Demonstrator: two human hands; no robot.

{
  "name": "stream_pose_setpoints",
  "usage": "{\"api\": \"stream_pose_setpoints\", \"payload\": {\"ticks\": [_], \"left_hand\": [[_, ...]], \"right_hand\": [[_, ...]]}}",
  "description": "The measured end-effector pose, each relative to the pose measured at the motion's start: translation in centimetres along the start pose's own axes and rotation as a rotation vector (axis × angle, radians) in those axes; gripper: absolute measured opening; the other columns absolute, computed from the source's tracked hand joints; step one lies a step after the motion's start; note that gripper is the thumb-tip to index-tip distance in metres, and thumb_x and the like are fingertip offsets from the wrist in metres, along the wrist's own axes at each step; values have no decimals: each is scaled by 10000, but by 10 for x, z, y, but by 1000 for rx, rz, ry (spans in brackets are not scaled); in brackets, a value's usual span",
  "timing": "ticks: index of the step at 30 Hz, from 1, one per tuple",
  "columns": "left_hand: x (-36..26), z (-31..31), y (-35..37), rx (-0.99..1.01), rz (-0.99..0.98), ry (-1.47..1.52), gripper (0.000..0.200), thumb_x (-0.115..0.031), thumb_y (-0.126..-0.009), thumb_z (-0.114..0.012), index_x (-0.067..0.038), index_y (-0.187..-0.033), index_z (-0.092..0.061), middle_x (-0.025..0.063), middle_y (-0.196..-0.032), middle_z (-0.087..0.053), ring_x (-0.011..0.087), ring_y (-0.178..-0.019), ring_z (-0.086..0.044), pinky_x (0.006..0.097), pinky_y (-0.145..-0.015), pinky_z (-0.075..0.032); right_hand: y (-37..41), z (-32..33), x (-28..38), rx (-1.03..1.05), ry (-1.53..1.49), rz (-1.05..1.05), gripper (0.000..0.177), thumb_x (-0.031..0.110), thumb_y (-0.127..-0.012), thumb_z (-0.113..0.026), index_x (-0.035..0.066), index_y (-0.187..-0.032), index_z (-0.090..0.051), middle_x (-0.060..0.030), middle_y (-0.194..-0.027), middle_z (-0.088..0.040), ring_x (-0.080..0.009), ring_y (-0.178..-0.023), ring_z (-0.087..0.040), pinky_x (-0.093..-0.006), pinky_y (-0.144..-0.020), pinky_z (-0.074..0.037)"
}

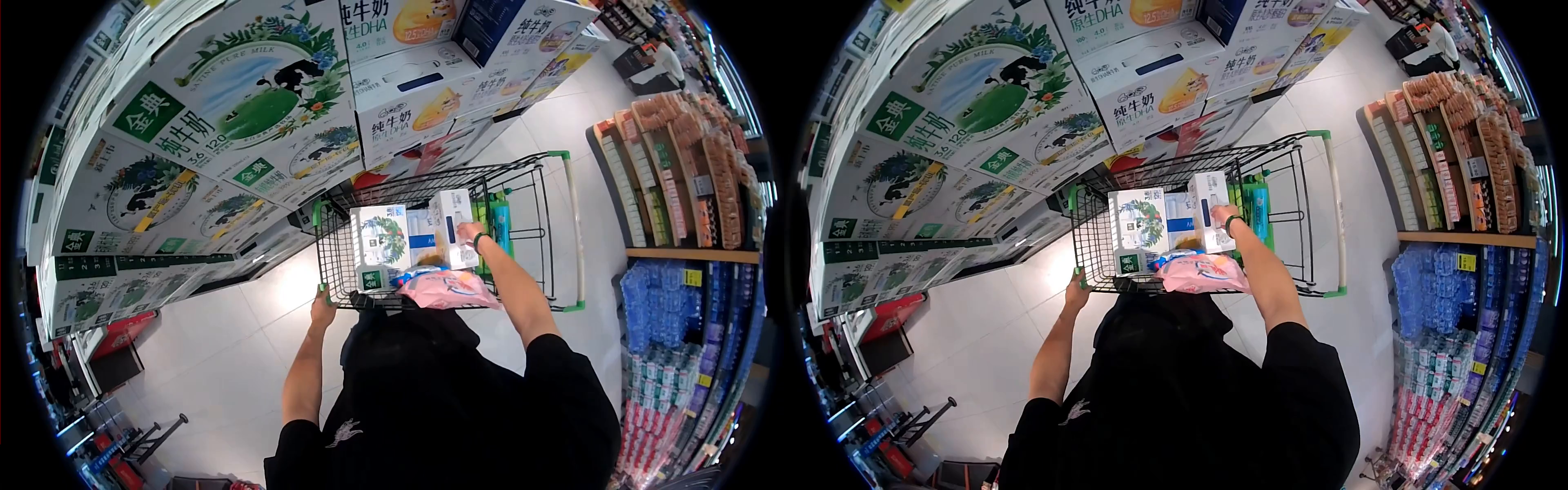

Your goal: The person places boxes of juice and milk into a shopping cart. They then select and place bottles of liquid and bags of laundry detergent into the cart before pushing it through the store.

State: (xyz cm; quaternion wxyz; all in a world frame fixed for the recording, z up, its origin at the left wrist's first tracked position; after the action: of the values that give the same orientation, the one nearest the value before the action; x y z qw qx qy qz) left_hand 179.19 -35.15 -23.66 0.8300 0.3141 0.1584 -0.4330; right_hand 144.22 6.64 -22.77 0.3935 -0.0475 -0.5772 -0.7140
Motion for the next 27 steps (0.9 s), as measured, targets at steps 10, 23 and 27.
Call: {"api": "stream_pose_setpoints", "payload": {"ticks": [10, 23, 27], "left_hand": [[-3, -16, -16, -131, 70, 244, 723, -276, -824, -776, -39, -1447, -498, 356, -1510, -370, 485, -1435, -320, 489, -1186, -298], [-295, 159, 9, -232, -586, 562, 943, -175, -715, -890, -91, -1511, -392, 188, -1499, -435, 346, -1374, -456, 408, -1146, -382], [-353, 213, 32, -156, -789, 554, 1266, -197, -588, -959, -76, -1594, -199, 197, -1569, -337, 341, -1444, -369, 414, -1198, -319]], "right_hand": [[87, 5, 124, -279, 433, 417, 444, 283, -643, -834, -32, -943, -747, -217, -916, -749, -316, -891, -740, -372, -821, -560], [302, 11, 245, -139, 656, 1129, 406, 337, -703, -823, -25, -710, -640, -124, -613, -604, -204, -562, -592, -340, -578, -482], [400, 21, 287, -15, 654, 1341, 457, 339, -691, -864, -4, -693, -562, -116, -601, -558, -244, -548, -549, -342, -559, -441]]}}
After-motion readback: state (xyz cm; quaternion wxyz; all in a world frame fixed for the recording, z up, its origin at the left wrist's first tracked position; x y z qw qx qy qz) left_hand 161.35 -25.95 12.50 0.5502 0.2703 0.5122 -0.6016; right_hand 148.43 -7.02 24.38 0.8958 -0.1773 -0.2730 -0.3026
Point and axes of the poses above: each hand's wrist, its own y-axis away from the middle knuckle, its own z-axis out of the back of the hand, x = y × z, the point moved 7 cm from there along -y, towards the middle knuckle
